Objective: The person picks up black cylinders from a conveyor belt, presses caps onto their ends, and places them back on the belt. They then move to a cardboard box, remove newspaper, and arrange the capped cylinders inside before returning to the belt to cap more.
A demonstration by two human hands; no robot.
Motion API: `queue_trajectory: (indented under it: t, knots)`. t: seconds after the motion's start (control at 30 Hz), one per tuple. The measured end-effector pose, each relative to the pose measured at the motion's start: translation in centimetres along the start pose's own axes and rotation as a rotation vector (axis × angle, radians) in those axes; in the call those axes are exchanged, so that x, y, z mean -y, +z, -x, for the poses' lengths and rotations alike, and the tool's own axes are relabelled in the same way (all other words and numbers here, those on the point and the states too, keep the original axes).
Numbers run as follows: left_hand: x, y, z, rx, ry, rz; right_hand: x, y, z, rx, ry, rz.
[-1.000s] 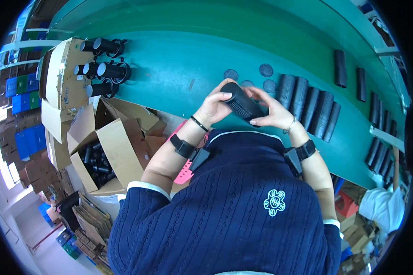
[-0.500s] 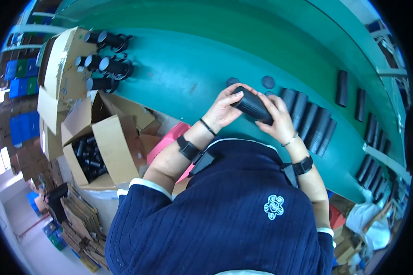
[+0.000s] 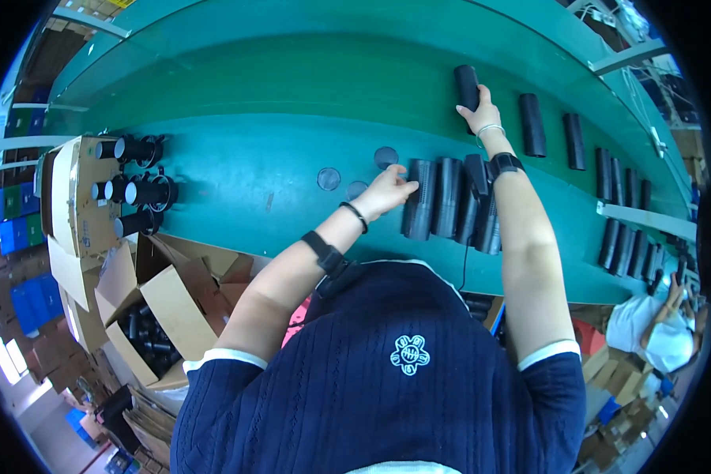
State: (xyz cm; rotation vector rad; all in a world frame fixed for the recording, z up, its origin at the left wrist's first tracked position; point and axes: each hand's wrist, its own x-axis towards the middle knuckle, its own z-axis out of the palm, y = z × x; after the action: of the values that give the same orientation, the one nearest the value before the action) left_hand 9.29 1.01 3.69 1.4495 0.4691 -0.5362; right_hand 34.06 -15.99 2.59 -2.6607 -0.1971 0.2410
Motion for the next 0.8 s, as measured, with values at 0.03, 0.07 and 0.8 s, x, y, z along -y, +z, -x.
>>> queue_trajectory:
  t: [0.03,0.07,0.8]
  knots:
    - [-0.1,0.5,-1.0,-0.116,0.100,-0.317,-0.5,0.5,-0.5,-0.037,0.039,0.080]
    - [-0.2,1.3,-1.9,-0.110,0.105,-0.322,-1.3,0.6,-0.8,-0.044,0.045,0.079]
    - [-4.9,5.1,3.4,0.188,0.659,-0.240,3.7,-9.8,22.0,0.266,-0.196,-0.589]
